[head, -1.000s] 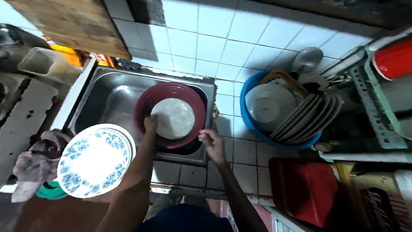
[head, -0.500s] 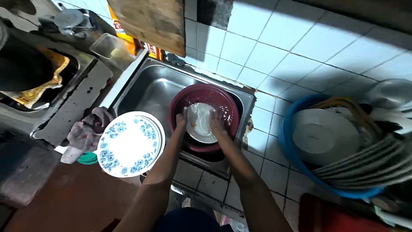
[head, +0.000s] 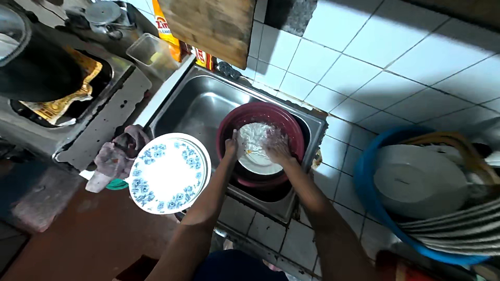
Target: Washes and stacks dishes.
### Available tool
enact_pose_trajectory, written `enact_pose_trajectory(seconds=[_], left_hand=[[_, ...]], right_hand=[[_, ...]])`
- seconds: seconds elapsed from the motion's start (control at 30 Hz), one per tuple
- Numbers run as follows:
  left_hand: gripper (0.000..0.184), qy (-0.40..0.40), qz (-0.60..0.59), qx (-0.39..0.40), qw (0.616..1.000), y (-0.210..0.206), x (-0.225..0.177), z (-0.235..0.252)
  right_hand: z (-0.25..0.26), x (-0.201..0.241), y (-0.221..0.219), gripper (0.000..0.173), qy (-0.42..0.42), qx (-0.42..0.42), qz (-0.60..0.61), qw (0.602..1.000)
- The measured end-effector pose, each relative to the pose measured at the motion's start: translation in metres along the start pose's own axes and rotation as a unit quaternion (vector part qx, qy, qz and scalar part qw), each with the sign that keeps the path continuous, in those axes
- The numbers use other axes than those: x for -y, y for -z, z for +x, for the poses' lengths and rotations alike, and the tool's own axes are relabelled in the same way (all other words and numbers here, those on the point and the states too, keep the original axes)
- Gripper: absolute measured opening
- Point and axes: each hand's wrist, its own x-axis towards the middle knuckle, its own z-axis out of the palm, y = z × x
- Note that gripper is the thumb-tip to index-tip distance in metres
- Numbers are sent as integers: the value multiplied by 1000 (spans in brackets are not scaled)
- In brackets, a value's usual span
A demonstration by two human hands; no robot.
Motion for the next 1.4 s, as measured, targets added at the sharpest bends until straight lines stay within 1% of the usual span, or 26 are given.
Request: enact_pose_trajectory(seconds=[0.07,0.1,0.17,0.23,0.27,0.33,0.37,0.4,0.47,0.5,0.6,0.7,0.77,0.83,0.9,0.93,0.97,1.0,1.07,1.13,1.17,1.2,1.27,1.33,1.37,1.4], left_hand=[[79,-1,8,24,1000,-1,0,0],[75,0,-6,24,1000,-2,-2,-1],[64,-4,-68,17,998,-5,-6,4],[54,-17,-109,16,994,-4,0,11],[54,-24,-101,15,994,-1,2,10],[60,-13,-92,-12,996,0,-3,10],[61,-2,-89,-26,996,-2,-7,11],[61,7,-81,-34,996,-4,-11,8],[62,23,-77,-25,996,-7,-14,5],[61,22,-84,-19,996,-10,-12,7],[60,15,-104,2,994,-16,-3,14],[59,34,-112,-14,993,-12,-7,17],[58,30,-94,-14,995,-12,-8,12],[59,-1,-80,27,996,-14,-5,11],[57,-21,-78,47,996,-12,0,12],[56,-23,-67,47,996,-9,1,14],[56,-19,-43,49,998,-8,1,17],[56,-10,-8,64,998,-5,0,19],[47,2,27,136,990,0,-9,17],[34,23,-19,217,976,-1,-15,23],[34,37,-41,232,971,-4,-16,26],[36,51,-56,196,978,-8,-15,27],[46,48,-68,65,994,-22,-11,33],[51,35,-98,-61,993,-42,-1,41],[49,46,-155,-83,983,-52,0,39],[44,53,-249,-59,965,-62,0,33]], right_hand=[[24,25,-5,75,-4,-50,24,998],[28,43,-7,70,3,-49,44,998],[29,74,-22,62,66,-47,73,994],[6,90,-21,57,135,11,115,984],[-8,89,-15,56,161,59,126,977],[-31,63,2,59,189,135,98,968],[-37,43,9,58,183,142,63,971],[-40,20,16,58,163,126,33,978],[-29,-16,21,68,93,88,-22,992],[-17,-22,17,74,68,54,-41,995],[19,-3,-2,78,31,-29,-18,999],[32,25,-17,73,14,-53,38,998],[17,45,-27,68,43,-29,54,997],[-6,59,-24,66,91,13,67,994],[-35,67,-3,71,124,119,72,982],[-49,68,9,72,145,156,57,975],[-62,64,24,66,163,171,27,971],[-75,57,37,55,180,156,-2,971],[-95,37,62,41,212,51,-21,976],[-110,28,91,24,209,-41,-9,977],[-116,30,103,20,191,-74,17,979],[-121,33,112,20,161,-109,52,979],[-127,41,127,25,60,-171,139,974],[-126,41,135,31,-31,-226,241,943],[-124,38,134,32,-59,-260,288,920],[-121,35,129,33,-85,-287,332,895]])
